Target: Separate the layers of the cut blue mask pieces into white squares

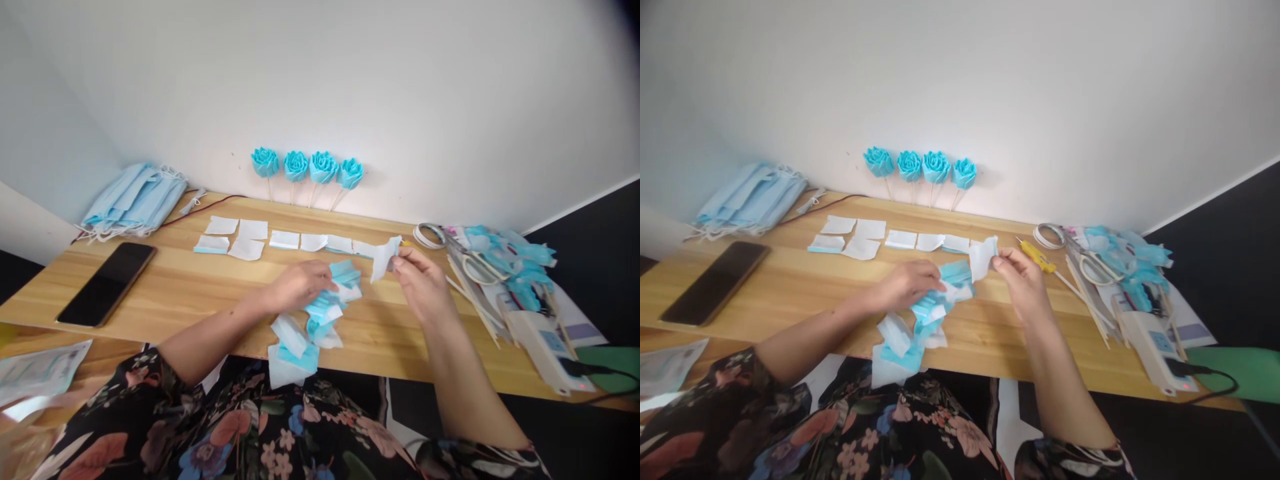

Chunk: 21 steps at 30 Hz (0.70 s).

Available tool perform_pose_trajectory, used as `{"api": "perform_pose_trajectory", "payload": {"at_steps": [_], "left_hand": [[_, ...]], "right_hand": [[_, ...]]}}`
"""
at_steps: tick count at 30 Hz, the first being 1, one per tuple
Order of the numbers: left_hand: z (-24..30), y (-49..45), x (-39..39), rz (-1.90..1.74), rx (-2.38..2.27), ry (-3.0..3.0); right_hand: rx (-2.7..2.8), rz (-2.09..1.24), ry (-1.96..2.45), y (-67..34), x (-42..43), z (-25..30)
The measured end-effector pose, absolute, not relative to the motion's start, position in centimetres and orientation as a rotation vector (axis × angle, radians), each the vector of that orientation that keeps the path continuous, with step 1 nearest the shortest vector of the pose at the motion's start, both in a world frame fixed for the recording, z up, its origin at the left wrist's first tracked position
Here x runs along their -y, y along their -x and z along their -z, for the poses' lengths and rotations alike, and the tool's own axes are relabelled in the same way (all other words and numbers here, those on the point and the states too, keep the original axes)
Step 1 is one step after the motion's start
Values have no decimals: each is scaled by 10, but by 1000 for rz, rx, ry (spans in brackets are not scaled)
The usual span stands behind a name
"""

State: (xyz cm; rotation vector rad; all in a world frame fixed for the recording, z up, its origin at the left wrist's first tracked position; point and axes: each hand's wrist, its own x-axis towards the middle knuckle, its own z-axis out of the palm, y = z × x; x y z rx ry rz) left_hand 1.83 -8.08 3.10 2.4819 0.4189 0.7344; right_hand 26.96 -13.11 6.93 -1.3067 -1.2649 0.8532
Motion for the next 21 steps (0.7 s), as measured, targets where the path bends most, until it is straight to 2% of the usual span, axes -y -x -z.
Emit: {"api": "perform_pose_trajectory", "payload": {"at_steps": [4,9,14,18,21], "left_hand": [[-43,-17,88,-677,-159,-2353],[-42,-14,80,-871,-477,-1840],[-25,-18,66,-1181,-805,-1599],[-24,-18,63,-1298,-819,-1795],[-27,-16,64,-1428,-783,-2043]], "right_hand": [[1279,-944,1267,-260,117,-65],[1411,-919,1269,-242,102,-63],[1815,-497,1208,-219,91,-61],[2012,-123,964,-208,86,-53],[2018,16,865,-207,87,-44]]}}
